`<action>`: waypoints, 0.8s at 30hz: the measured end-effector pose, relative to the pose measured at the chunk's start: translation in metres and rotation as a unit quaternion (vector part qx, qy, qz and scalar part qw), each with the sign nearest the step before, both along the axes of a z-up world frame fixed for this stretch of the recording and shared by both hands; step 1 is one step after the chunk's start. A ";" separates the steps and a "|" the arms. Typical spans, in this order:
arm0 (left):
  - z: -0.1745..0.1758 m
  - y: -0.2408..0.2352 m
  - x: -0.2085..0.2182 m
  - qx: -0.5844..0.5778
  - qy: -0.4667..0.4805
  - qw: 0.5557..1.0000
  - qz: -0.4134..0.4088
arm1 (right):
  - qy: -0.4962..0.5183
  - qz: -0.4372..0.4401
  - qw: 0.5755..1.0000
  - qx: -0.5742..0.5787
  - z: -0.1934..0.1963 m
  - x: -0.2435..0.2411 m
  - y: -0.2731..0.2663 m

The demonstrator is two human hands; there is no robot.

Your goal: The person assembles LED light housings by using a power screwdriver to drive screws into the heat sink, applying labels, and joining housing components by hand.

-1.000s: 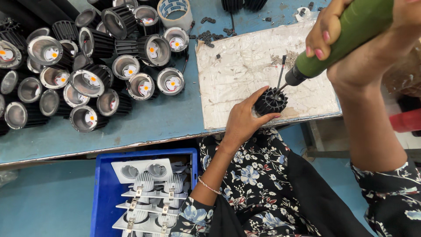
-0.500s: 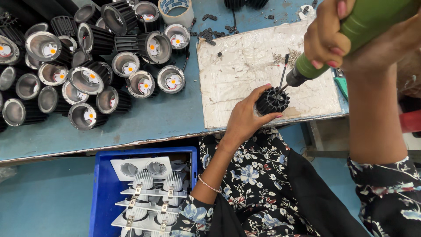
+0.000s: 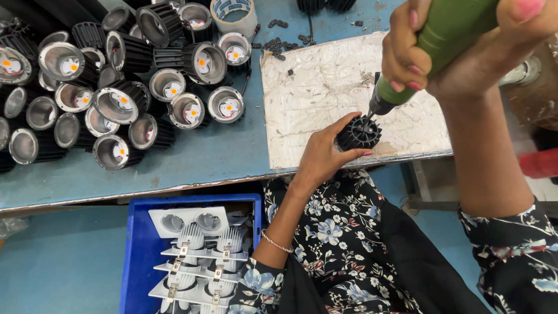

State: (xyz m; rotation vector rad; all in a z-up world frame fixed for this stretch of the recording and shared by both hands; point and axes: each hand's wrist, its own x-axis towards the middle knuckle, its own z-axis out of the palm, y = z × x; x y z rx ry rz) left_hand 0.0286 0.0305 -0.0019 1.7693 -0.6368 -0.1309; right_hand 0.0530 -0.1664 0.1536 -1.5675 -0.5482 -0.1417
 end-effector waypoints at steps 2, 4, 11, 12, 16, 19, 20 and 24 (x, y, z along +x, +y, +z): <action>0.001 0.000 0.000 0.001 0.003 1.000 0.002 | -0.021 0.002 1.000 -0.001 0.002 0.001 0.001; 0.002 0.000 0.000 0.005 0.009 1.000 0.002 | -0.036 0.004 0.999 -0.010 0.006 0.001 0.000; 0.001 -0.001 -0.001 0.011 0.000 1.000 0.007 | -0.026 -0.002 1.000 -0.012 0.009 -0.005 0.009; 0.001 -0.001 0.000 0.011 -0.006 1.000 0.009 | -0.030 0.002 1.000 -0.009 0.009 -0.005 0.011; 0.000 -0.002 -0.001 0.016 -0.017 1.000 0.014 | -0.024 0.023 0.999 0.019 0.012 -0.003 0.013; -0.001 -0.003 -0.001 0.007 -0.018 1.000 0.014 | -0.020 0.031 0.999 0.030 0.011 -0.001 0.010; -0.001 -0.003 0.000 0.009 -0.024 1.000 0.016 | -0.019 0.032 0.999 0.032 0.009 -0.001 0.009; -0.002 -0.003 -0.001 0.011 -0.025 0.999 0.018 | -0.014 0.095 0.991 0.091 -0.001 0.000 0.010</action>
